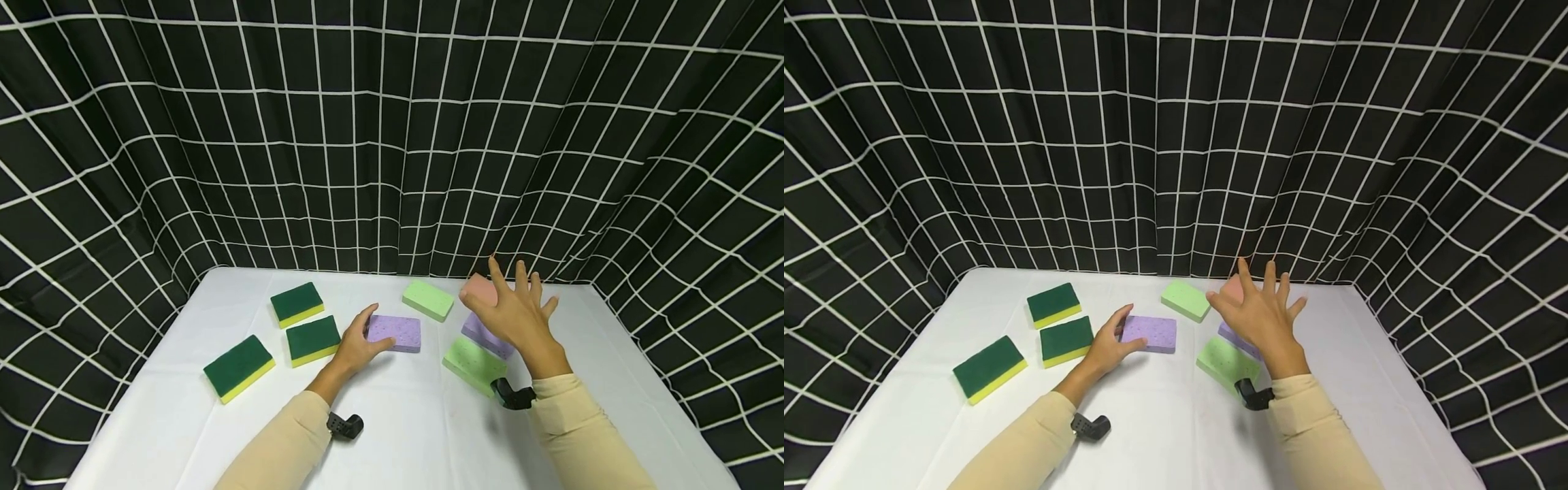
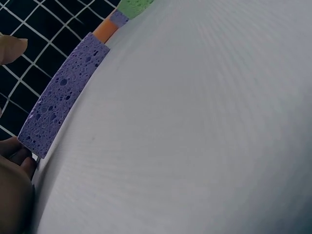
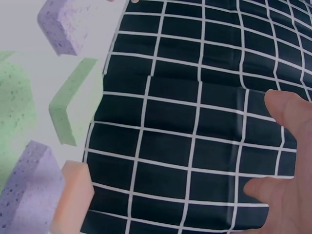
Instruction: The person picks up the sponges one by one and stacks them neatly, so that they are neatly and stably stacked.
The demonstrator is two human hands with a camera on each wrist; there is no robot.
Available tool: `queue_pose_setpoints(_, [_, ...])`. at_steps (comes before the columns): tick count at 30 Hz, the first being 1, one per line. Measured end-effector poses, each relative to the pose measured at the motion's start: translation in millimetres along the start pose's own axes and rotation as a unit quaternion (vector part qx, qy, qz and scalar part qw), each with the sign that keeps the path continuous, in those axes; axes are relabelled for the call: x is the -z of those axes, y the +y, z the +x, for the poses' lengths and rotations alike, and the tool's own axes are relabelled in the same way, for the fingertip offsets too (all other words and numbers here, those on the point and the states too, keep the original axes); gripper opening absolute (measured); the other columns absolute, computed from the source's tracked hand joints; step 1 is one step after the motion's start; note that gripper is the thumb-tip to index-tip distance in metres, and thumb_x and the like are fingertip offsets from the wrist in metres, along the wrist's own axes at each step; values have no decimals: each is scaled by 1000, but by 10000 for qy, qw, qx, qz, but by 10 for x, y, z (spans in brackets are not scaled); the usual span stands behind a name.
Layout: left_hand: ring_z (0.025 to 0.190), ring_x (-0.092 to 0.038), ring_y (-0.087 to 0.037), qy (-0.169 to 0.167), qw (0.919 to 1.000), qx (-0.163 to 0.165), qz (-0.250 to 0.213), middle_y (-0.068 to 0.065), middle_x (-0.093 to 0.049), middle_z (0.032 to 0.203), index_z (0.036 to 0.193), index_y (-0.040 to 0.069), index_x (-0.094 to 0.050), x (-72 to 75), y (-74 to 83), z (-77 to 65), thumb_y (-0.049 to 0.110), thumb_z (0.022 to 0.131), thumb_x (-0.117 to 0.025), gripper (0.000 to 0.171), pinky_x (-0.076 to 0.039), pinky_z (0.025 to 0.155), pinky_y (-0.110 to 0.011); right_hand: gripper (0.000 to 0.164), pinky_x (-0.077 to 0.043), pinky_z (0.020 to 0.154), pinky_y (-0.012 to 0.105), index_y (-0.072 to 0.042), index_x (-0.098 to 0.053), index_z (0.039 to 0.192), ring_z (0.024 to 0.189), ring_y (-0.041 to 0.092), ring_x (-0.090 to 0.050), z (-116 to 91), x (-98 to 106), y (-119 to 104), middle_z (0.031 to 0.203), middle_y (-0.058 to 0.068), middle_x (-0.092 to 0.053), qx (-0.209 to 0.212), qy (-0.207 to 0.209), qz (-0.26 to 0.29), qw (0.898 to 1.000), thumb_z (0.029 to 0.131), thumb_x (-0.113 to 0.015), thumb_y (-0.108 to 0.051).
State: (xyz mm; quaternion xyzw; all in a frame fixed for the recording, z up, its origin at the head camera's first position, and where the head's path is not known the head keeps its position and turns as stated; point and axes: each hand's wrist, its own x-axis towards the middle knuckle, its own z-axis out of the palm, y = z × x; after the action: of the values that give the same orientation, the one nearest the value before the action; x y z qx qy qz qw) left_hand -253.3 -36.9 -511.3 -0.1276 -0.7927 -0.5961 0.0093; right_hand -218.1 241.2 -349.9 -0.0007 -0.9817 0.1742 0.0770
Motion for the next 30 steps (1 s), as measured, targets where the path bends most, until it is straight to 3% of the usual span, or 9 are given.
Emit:
queue_pose_setpoints(4, [118,-49,-34,44,10000,1,28,-22,-44,138,148,9,-37,-2,-15,20,16,76,-81,85,-40,99,-47,96,10,90,80,-25,-8,157,135,57,8,-8,-16,-4,154,31,4,-24,19,14,10000,83,-39,-79])
queue_pose_setpoints(13, [127,-43,-34,128,9967,57,799,-18,-45,139,144,4,-41,-32,-87,54,6,74,-80,80,-33,105,-47,95,2,94,79,-22,-12,157,137,55,1,-38,34,-11,154,30,-3,114,408,-6,9991,85,-51,-70])
queue_pose_setpoints(22, [130,-40,-37,197,9943,-62,1044,-22,-43,141,137,-10,-43,-32,-83,62,7,74,-82,76,-31,107,-47,92,-4,97,76,-22,-14,156,138,52,-3,-139,61,-29,156,25,-3,441,797,357,9952,86,-57,-62])
queue_pose_setpoints(30, [130,-39,-38,233,9940,-139,1055,-22,-44,140,136,-12,-45,-27,-81,45,7,74,-82,74,-30,108,-46,90,-12,94,77,-17,-21,155,135,54,-12,-241,151,-41,155,25,-12,840,1427,688,9838,85,-65,-52])
